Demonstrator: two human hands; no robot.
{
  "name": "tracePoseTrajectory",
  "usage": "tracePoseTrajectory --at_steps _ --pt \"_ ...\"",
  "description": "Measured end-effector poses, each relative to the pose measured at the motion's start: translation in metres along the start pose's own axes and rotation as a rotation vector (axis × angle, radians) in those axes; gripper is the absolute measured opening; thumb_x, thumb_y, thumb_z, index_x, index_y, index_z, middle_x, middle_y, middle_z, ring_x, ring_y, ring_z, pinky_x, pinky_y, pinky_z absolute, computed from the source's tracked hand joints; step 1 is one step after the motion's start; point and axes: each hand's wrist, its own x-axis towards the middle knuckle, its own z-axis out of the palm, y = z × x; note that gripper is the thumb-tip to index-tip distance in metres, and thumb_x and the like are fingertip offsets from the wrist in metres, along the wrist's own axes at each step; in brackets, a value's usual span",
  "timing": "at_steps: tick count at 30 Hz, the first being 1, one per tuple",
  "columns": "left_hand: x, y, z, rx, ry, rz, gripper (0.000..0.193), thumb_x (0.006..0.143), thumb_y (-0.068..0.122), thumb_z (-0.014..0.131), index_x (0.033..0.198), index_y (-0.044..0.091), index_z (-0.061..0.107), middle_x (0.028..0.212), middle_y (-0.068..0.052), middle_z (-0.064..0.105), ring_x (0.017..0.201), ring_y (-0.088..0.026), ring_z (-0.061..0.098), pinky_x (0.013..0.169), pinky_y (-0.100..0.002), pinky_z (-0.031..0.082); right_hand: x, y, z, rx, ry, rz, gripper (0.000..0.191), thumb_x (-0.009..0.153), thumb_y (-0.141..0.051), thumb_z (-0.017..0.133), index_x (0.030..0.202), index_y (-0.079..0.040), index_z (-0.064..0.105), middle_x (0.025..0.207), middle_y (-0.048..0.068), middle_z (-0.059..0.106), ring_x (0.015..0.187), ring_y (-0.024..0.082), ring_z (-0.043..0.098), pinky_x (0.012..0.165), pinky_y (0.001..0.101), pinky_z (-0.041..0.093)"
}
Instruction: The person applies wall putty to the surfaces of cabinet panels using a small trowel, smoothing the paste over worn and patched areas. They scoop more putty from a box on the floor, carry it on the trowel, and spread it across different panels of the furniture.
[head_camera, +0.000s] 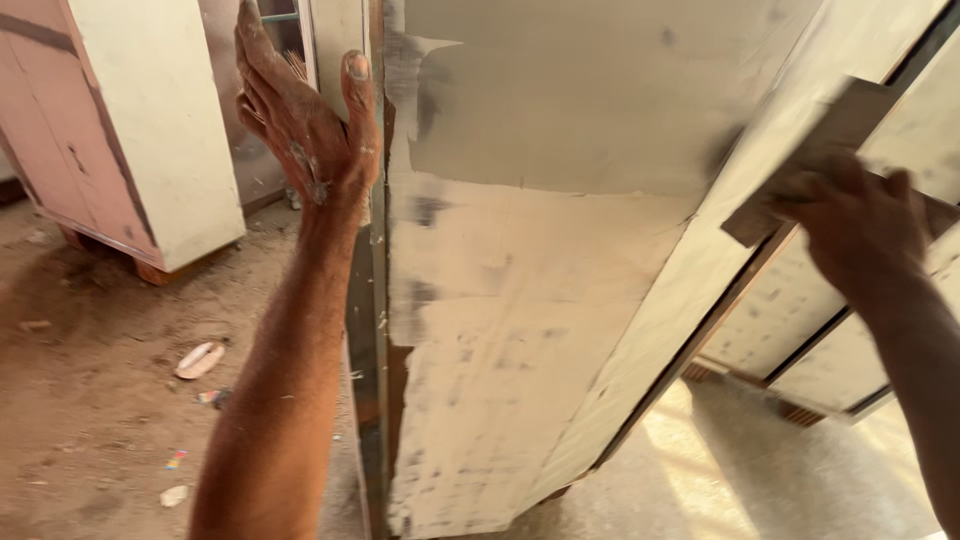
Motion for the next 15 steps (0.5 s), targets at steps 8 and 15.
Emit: tracePoseTrajectory --at_steps 8,15 --pt "-0.005 0.000 -0.005 -0.309 0.048 0.041 0.087 0.114 0.073 0.042 0.163 0.006 0.018 0.166 -0.017 0.035 0.152 -0.031 0.040 0.129 -0.047 0.030 -0.078 -0.239 -0.023 0.845 0.473 0.468 0.061 0.085 0.012 0.049 0.140 -0.009 0.066 0.145 0.011 0.062 0.141 0.036 0.052 0.120 0.0491 0.038" --pt "0.001 0.003 -0.002 -0.214 0.025 -0.008 0.090 0.106 0.070 0.037 0.166 0.006 0.019 0.164 -0.021 0.035 0.152 -0.036 0.041 0.129 -0.053 0.027 0.034 -0.384 -0.160 1.175 0.551 0.740 0.070 0.075 0.014 0.056 0.131 -0.024 0.072 0.151 0.005 0.058 0.145 0.036 0.038 0.122 0.0447 0.036"
